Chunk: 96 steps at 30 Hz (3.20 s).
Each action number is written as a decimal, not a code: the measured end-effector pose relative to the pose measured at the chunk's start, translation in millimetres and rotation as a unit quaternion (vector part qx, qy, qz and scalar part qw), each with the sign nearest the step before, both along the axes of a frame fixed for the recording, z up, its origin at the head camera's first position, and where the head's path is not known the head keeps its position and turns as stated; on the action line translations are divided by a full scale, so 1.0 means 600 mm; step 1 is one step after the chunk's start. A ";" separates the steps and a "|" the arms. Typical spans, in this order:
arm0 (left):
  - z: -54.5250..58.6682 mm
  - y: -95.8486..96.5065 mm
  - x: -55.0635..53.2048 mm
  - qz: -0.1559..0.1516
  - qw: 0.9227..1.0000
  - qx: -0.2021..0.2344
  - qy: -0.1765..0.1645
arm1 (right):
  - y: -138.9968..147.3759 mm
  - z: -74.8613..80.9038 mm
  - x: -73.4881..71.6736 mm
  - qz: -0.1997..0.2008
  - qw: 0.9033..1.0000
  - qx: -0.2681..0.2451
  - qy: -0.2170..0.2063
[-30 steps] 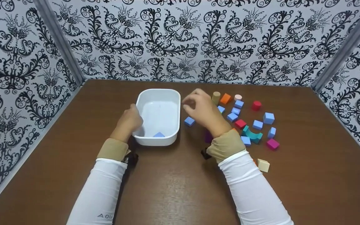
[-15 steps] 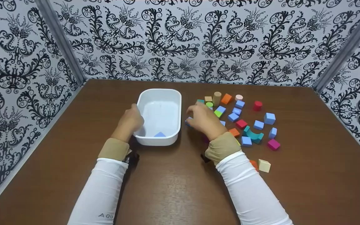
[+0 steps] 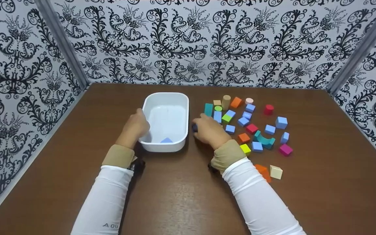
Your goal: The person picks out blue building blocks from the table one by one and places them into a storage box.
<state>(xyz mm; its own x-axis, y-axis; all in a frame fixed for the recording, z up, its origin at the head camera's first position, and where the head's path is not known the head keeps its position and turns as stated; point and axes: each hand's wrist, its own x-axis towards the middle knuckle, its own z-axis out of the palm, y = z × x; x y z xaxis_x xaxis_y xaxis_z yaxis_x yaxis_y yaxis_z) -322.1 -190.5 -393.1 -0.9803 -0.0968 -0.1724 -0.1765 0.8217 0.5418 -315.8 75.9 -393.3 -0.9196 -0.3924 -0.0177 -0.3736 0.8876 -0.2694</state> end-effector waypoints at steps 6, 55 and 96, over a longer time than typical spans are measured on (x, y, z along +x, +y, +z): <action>0.001 -0.003 0.001 -0.010 1.000 -0.002 0.005 | -0.002 -0.003 0.000 0.016 0.999 -0.003 0.033; 0.004 0.002 0.004 -0.005 1.000 -0.012 0.013 | -0.063 0.082 0.069 0.107 0.978 -0.133 0.118; 0.001 0.001 0.005 -0.008 1.000 -0.012 0.020 | -0.102 0.002 0.053 0.126 0.974 -0.177 0.063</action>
